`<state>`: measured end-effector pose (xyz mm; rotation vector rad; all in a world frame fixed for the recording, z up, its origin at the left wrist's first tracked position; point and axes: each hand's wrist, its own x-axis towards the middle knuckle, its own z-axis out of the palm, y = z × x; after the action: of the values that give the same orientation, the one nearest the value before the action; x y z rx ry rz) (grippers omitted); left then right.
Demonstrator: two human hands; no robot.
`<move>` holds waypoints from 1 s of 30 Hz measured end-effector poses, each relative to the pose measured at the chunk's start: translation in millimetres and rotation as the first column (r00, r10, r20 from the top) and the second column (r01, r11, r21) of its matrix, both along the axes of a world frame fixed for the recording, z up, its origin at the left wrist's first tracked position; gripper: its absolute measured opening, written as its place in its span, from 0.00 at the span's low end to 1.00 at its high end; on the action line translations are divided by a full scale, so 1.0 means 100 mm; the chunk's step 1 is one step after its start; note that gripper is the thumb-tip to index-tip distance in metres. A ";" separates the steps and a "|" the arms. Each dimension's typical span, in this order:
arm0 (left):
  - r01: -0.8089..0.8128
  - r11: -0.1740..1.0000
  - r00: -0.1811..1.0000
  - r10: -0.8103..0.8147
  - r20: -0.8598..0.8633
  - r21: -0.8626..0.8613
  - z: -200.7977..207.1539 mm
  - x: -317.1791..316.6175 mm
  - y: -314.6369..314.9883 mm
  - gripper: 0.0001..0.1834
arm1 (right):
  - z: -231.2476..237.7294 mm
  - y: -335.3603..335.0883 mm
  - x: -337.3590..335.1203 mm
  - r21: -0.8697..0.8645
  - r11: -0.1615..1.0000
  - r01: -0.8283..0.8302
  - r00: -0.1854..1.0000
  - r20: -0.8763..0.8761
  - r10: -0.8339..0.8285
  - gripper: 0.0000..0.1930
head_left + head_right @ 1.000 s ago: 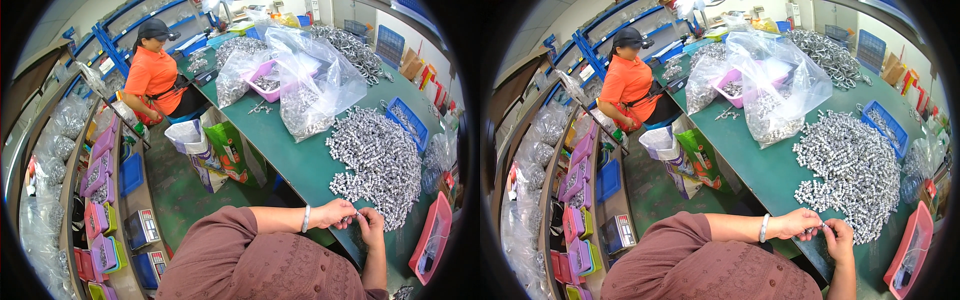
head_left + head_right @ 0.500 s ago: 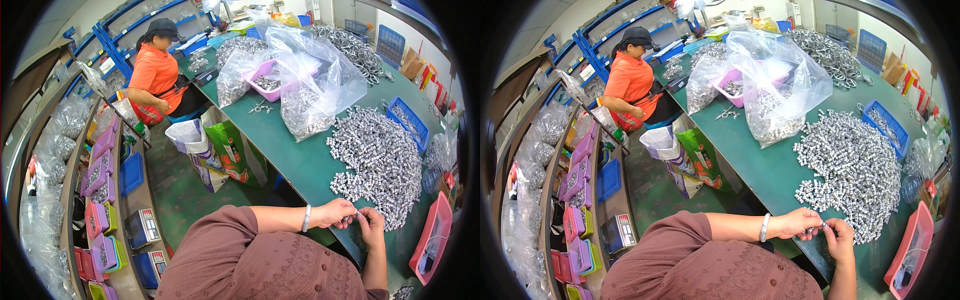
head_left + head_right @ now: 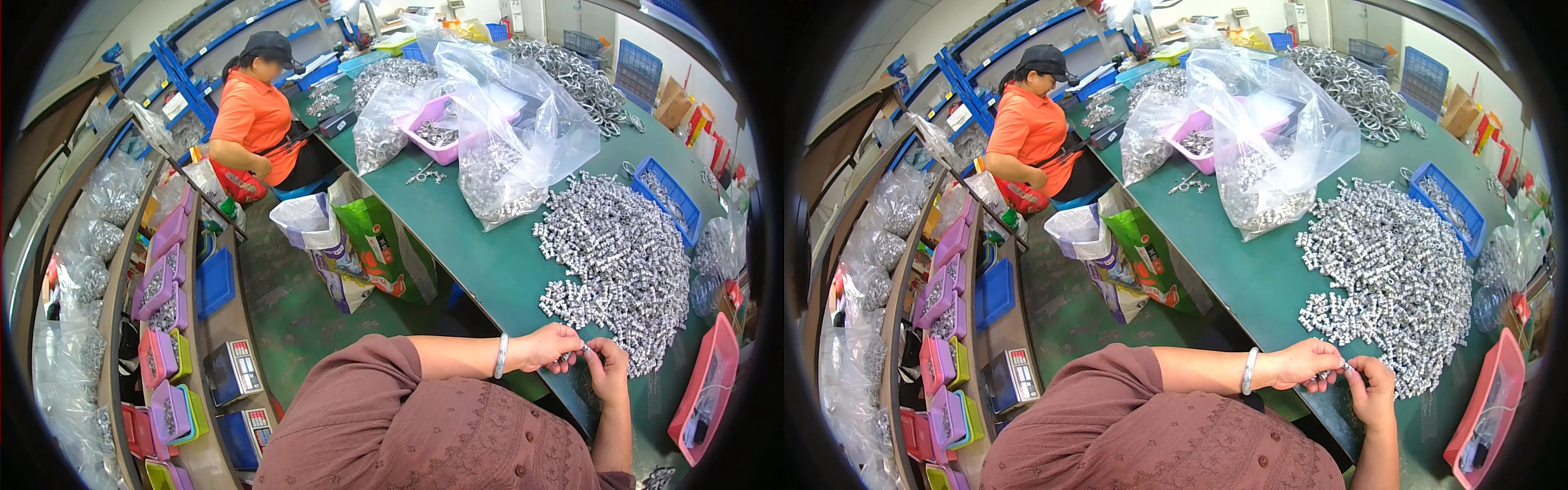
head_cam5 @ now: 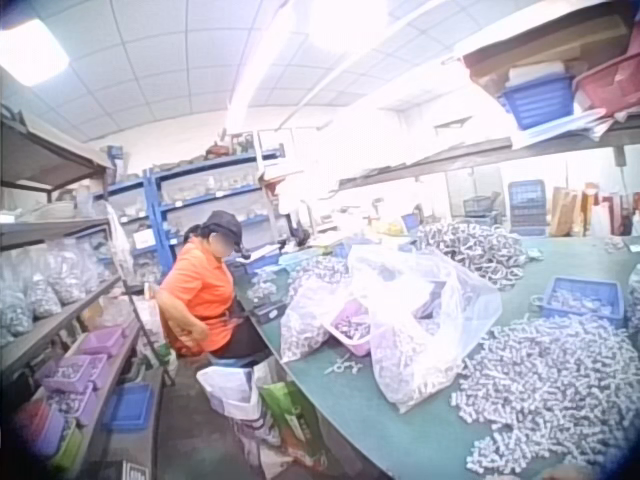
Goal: The person picks up small T-shaped metal components from a large pile on a green workbench, turning them over in their hands and holding several at once.
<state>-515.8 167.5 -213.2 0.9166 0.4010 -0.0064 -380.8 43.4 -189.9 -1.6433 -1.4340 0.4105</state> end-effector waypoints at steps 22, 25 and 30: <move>0.004 1.000 1.000 -0.004 -0.006 0.014 -0.02 0.00 -0.01 0.10 | 0.00 0.01 -0.01 0.022 1.000 0.014 1.000 0.002 -0.014 0.03; 0.006 1.000 1.000 -0.006 -0.007 0.011 0.00 0.00 -0.01 0.10 | -0.01 0.00 -0.01 0.029 1.000 0.007 1.000 0.004 -0.007 0.03; 0.008 1.000 1.000 -0.008 -0.003 0.005 0.00 -0.01 -0.01 0.09 | -0.04 0.00 0.01 0.031 0.999 0.005 1.000 0.009 -0.006 0.03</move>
<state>-516.6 166.1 -213.3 0.9237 0.4002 -0.0143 -380.0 43.0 -193.9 -1.6256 -1.4352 0.3762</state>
